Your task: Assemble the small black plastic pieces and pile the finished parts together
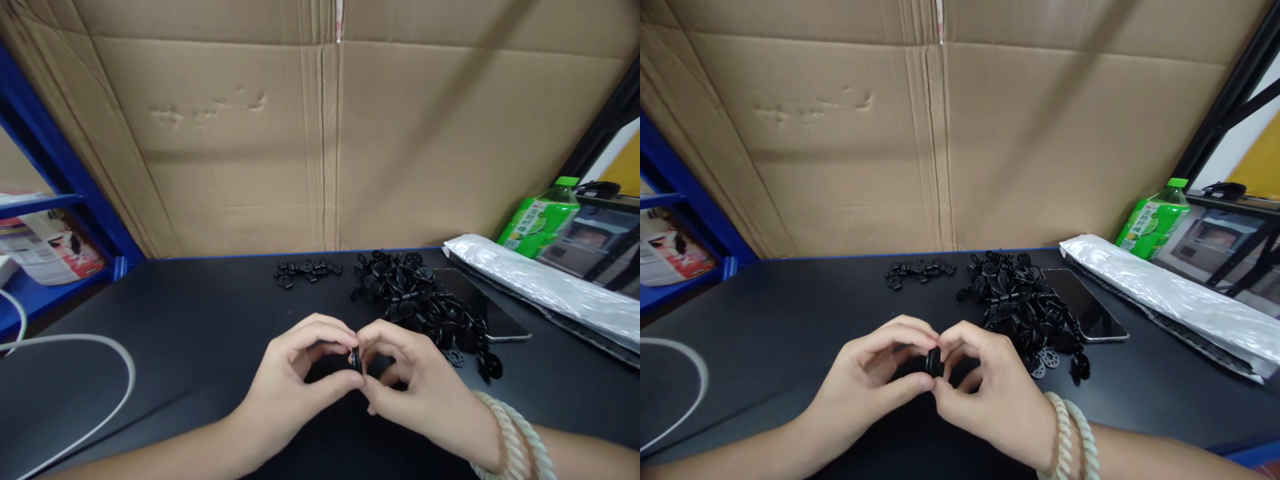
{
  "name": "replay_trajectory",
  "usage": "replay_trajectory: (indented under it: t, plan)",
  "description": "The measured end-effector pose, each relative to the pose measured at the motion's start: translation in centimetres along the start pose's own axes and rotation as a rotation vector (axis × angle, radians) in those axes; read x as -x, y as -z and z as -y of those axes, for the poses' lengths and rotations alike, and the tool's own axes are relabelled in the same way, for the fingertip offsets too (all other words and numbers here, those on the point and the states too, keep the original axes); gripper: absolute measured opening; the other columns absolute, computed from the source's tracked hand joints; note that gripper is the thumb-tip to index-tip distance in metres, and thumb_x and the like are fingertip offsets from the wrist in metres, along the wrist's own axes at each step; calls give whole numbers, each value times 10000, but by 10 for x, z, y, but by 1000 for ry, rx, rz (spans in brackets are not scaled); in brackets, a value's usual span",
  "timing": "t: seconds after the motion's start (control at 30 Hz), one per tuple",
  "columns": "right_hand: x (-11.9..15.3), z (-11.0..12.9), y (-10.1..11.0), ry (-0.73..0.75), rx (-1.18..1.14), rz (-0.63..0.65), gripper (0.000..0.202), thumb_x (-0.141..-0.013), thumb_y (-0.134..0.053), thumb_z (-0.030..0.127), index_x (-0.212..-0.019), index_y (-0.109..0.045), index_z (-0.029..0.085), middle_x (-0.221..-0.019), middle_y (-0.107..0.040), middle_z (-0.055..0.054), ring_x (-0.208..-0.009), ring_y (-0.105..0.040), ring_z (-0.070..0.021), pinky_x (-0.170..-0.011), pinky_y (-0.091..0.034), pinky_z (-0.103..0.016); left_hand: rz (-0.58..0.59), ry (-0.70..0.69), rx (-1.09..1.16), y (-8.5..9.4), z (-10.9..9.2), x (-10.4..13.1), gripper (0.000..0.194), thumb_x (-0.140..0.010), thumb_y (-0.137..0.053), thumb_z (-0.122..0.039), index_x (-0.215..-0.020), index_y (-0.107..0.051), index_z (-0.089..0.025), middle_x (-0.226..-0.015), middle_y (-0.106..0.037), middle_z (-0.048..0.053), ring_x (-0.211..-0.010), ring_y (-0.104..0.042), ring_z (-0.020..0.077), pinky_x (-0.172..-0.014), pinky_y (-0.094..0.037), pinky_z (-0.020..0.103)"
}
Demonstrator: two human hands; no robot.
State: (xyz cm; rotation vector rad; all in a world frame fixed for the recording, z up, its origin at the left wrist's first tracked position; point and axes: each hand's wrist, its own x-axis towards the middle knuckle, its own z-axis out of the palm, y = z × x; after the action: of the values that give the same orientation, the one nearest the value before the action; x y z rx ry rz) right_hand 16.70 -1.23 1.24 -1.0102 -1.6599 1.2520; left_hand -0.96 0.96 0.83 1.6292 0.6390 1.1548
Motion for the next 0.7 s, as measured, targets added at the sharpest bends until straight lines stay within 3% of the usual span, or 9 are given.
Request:
replay_trajectory:
  t: [0.17, 0.27, 0.4, 0.7]
  plan:
    - [-5, 1, 3, -191, -429, 155, 255, -725, -660, 196, -929, -506, 195, -901, -505, -4, -773, -558, -126, -610, -587, -301, -24, -109, -195, -2, -3, 3, 199, -707, -708, -45, -844, -689, -189, -843, -645, 37, -802, -634, 168, -733, -537, 273]
    - [-7, 4, 6, -293, -562, 232, 285, -738, -673, 246, -963, -509, 185, -931, -534, -14, -744, -577, -110, -693, -566, -345, 0, -165, -306, -2, -2, 5, 202, -697, -702, -35, -830, -674, -184, -809, -631, 30, -736, -621, 155, -689, -530, 270]
    - [-8, 5, 7, -304, -568, 236, 310, -700, -695, 211, -950, -515, 176, -899, -554, -17, -823, -582, -138, -781, -518, -354, 30, -150, -354, -4, 0, 5, 211, -712, -686, -56, -879, -658, -182, -818, -620, 31, -669, -596, 135, -643, -529, 261]
    - [-11, 0, 6, -297, -515, 229, 344, -606, -549, 68, -923, -489, 190, -817, -548, 19, -817, -550, -119, -774, -479, -303, 84, -142, -388, -7, 1, 2, 219, -728, -657, -54, -889, -699, -197, -903, -680, 48, -741, -652, 158, -695, -549, 267]
